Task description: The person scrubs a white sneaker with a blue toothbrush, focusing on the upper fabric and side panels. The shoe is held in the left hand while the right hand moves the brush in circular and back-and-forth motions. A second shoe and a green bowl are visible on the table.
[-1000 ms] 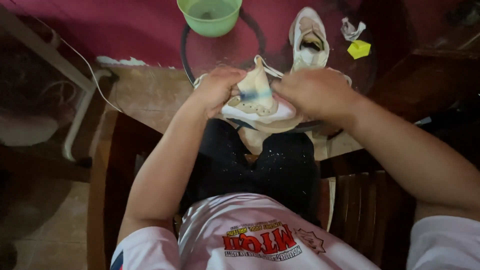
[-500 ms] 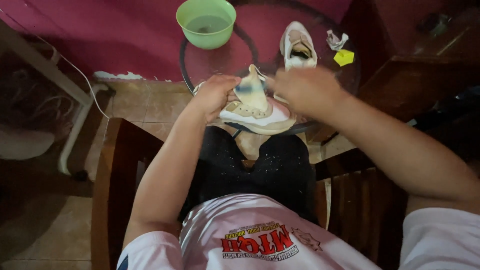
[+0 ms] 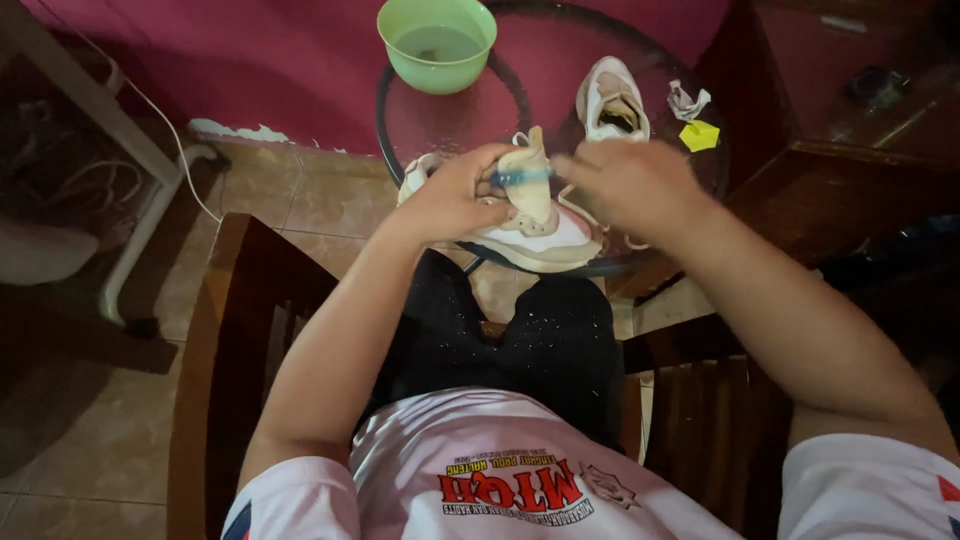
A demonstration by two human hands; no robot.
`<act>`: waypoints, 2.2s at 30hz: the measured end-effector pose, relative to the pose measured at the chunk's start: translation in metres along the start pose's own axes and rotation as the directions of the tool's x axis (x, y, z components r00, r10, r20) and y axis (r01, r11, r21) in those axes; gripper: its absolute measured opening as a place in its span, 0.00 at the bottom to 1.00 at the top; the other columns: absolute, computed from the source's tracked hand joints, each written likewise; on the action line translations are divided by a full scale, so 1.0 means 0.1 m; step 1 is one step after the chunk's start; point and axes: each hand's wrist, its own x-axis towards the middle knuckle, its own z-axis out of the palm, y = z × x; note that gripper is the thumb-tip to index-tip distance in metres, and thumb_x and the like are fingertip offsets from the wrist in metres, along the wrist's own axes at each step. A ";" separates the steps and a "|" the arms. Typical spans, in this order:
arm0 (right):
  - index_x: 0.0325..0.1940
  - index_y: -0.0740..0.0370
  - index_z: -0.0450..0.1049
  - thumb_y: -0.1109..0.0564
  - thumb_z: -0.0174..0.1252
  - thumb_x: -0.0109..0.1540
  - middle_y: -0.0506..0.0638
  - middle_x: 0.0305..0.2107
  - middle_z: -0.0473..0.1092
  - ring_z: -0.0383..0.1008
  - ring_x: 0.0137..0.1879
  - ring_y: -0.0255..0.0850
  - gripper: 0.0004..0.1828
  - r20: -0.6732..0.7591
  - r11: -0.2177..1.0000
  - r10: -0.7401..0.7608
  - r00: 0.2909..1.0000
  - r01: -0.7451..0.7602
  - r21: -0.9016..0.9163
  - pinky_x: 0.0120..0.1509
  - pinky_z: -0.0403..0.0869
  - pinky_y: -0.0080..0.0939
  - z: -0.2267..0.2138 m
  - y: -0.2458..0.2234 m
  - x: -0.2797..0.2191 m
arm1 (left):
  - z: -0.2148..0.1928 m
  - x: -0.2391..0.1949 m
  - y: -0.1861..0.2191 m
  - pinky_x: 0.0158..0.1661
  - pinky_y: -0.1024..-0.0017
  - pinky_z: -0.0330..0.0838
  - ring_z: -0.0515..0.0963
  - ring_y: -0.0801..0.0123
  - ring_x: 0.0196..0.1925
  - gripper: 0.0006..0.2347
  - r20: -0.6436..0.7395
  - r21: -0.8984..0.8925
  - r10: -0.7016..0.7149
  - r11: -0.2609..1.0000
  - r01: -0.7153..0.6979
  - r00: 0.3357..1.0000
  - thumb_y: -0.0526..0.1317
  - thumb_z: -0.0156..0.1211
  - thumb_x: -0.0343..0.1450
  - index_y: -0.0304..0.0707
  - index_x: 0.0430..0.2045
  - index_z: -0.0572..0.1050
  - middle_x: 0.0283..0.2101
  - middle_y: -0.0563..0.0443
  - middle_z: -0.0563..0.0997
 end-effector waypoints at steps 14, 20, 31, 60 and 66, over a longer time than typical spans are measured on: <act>0.64 0.39 0.68 0.49 0.47 0.68 0.41 0.36 0.65 0.71 0.40 0.41 0.19 -0.058 1.000 -0.006 0.998 0.007 0.022 0.39 0.73 0.45 0.07 0.15 -0.05 | 0.02 -0.03 0.04 0.53 0.72 0.79 0.82 0.68 0.52 0.27 -0.045 0.082 -0.011 0.997 0.015 0.999 0.28 0.64 0.66 0.42 0.64 0.68 0.53 0.42 0.82; 0.60 0.42 0.71 0.52 0.51 0.67 0.42 0.41 0.66 0.72 0.43 0.43 0.17 -0.062 1.000 0.001 0.998 0.000 0.023 0.41 0.74 0.47 0.04 0.09 -0.10 | -0.07 0.00 -0.06 0.51 0.71 0.80 0.82 0.68 0.50 0.27 0.026 0.028 -0.002 1.000 0.001 1.000 0.27 0.60 0.68 0.36 0.65 0.66 0.52 0.40 0.82; 0.61 0.47 0.69 0.51 0.54 0.64 0.48 0.40 0.67 0.74 0.41 0.51 0.19 -0.152 0.974 0.119 0.981 -0.086 0.209 0.44 0.76 0.52 0.41 -0.11 -0.30 | -0.02 0.00 0.17 0.64 0.54 0.65 0.73 0.48 0.65 0.22 -0.007 0.140 -0.016 0.990 0.017 1.000 0.44 0.57 0.76 0.33 0.65 0.67 0.61 0.28 0.74; 0.71 0.52 0.67 0.54 0.45 0.68 0.50 0.37 0.67 0.75 0.37 0.53 0.25 -0.222 0.918 0.256 0.941 -0.164 0.362 0.38 0.77 0.53 0.49 -0.25 -0.29 | -0.11 0.09 -0.05 0.45 0.66 0.77 0.81 0.65 0.44 0.17 0.023 0.245 -0.017 0.969 0.010 1.000 0.33 0.60 0.67 0.37 0.51 0.77 0.45 0.45 0.84; 0.68 0.41 0.68 0.50 0.44 0.69 0.42 0.37 0.65 0.76 0.40 0.44 0.23 -0.151 0.928 0.333 0.931 -0.295 0.227 0.40 0.77 0.48 0.37 -0.16 -0.37 | -0.10 0.21 -0.09 0.56 0.61 0.72 0.77 0.62 0.56 0.24 0.058 0.266 -0.007 0.964 -0.009 0.998 0.32 0.63 0.65 0.35 0.59 0.74 0.55 0.37 0.80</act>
